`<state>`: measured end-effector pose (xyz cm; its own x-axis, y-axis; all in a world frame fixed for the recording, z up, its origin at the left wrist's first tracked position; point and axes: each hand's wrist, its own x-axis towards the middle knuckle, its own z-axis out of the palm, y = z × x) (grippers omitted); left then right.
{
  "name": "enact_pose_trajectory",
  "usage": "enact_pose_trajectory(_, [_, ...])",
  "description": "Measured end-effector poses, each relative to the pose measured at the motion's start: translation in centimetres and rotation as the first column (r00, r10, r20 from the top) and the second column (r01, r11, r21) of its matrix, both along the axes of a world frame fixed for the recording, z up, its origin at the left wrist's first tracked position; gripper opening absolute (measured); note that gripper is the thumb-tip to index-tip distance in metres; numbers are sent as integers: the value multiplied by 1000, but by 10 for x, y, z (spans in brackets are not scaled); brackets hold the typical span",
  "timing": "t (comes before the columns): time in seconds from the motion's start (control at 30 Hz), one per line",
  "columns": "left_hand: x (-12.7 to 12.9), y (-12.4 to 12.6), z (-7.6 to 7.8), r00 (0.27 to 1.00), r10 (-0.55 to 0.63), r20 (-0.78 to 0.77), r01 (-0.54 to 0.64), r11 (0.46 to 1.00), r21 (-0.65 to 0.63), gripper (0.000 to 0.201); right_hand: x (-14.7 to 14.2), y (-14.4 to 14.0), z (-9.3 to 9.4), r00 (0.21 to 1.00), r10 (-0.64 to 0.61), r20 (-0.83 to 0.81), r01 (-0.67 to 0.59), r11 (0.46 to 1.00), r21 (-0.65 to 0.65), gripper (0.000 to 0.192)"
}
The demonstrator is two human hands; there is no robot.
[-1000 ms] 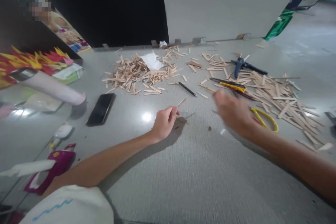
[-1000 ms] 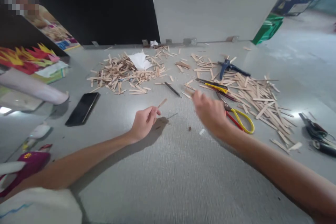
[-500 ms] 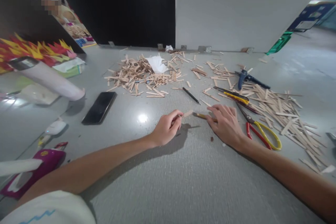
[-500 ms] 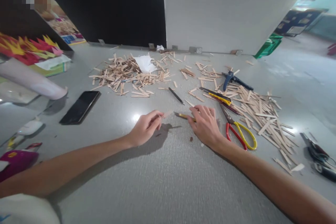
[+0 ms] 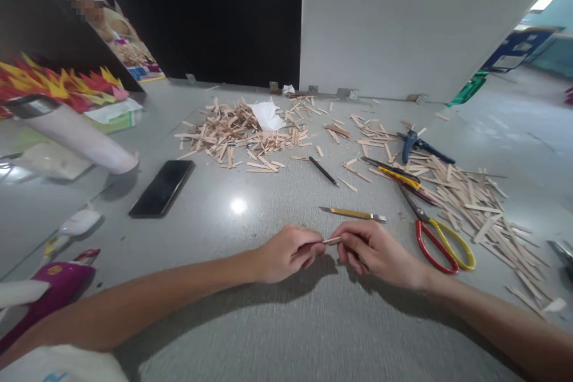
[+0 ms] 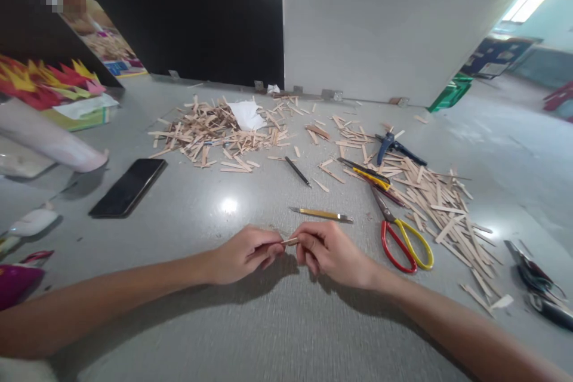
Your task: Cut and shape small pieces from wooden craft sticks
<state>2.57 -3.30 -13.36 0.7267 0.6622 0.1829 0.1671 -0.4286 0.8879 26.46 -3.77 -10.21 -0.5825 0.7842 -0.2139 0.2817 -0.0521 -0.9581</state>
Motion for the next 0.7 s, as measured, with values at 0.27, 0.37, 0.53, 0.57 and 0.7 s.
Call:
enact_pose_trajectory(0.27, [-5, -1, 4, 993, -101, 58, 107, 988, -115, 54, 6, 5, -1, 982, 101, -157, -134, 967, -217, 54])
enact_pose_trajectory(0.37, [-5, 1, 3, 990, -128, 57, 137, 975, -176, 57, 9, 9, -6, 970, 156, -187, -193, 961, -200, 54])
enact_pose_trajectory(0.53, [-5, 7, -1, 984, -172, 55, 180, 942, -284, 59, 13, 16, -12, 957, 202, -208, -247, 943, -223, 54])
enact_pose_trajectory(0.57, [-4, 8, -2, 982, -181, 57, 189, 935, -299, 60, 13, 17, -14, 956, 203, -211, -250, 941, -228, 55])
enact_pose_trajectory(0.7, [-1, 10, 0, 965, -251, 79, 263, 921, -287, 60, 11, 20, -21, 933, 242, -268, -305, 925, -227, 56])
